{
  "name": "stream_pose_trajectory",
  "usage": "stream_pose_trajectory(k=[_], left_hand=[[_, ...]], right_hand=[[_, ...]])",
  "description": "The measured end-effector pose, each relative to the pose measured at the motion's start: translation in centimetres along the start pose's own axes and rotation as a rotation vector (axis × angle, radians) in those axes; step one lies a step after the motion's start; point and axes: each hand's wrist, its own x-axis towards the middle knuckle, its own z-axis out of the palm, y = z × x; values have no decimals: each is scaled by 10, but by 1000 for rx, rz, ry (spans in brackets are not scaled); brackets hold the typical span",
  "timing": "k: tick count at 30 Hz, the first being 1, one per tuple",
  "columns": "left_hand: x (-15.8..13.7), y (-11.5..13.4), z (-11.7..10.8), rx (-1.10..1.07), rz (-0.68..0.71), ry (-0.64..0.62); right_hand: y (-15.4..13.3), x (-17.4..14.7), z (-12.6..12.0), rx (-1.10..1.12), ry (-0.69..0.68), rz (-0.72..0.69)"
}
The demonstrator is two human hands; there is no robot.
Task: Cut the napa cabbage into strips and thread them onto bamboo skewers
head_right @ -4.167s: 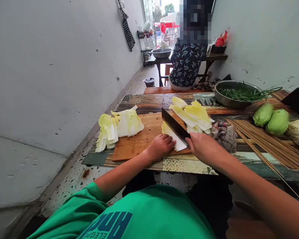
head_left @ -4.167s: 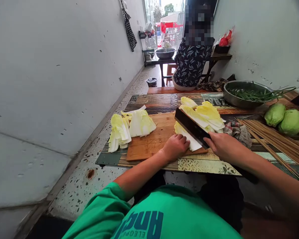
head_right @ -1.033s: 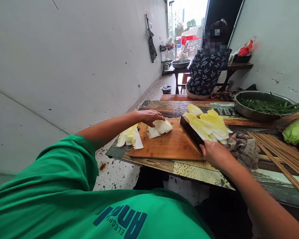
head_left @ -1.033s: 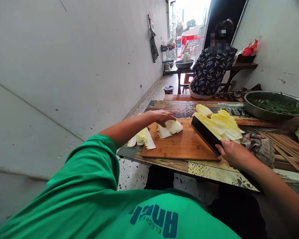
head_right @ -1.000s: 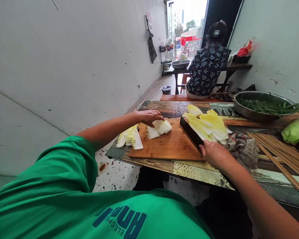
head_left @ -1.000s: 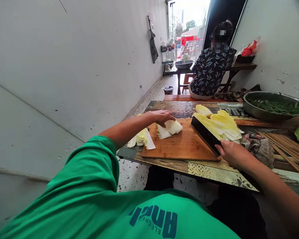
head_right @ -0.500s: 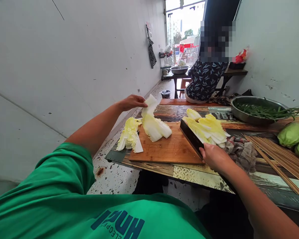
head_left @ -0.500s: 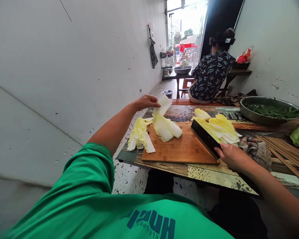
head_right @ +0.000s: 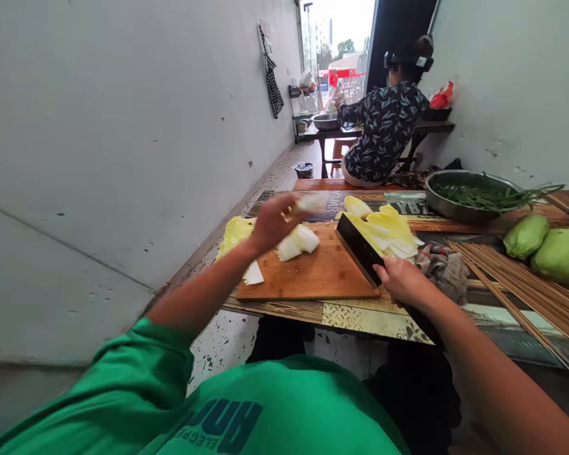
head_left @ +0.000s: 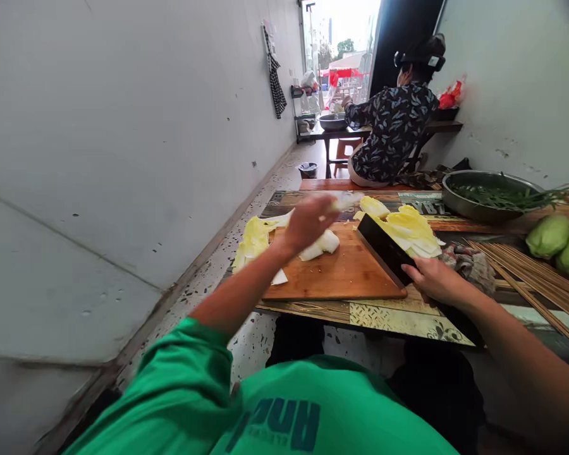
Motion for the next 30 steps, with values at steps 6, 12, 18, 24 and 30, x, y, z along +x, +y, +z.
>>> stream_pose_trajectory(k=[6,12,18,24,30], left_hand=[[-83,63,105,314,257,-375],[-99,53,100,360,380,-497],[-103,55,107,333,412,-431],[-100,57,116,298,444,-358],[-103,58,115,301,414,-369]], right_hand=[[5,-14,-11,-191,194,58],[-13,-38,-13,-259,120,-48],[-20,-36,1,-323,53,-116],[-21,-28,-2,-342,2,-89],[-16,-23,-2,-357,5,-111]])
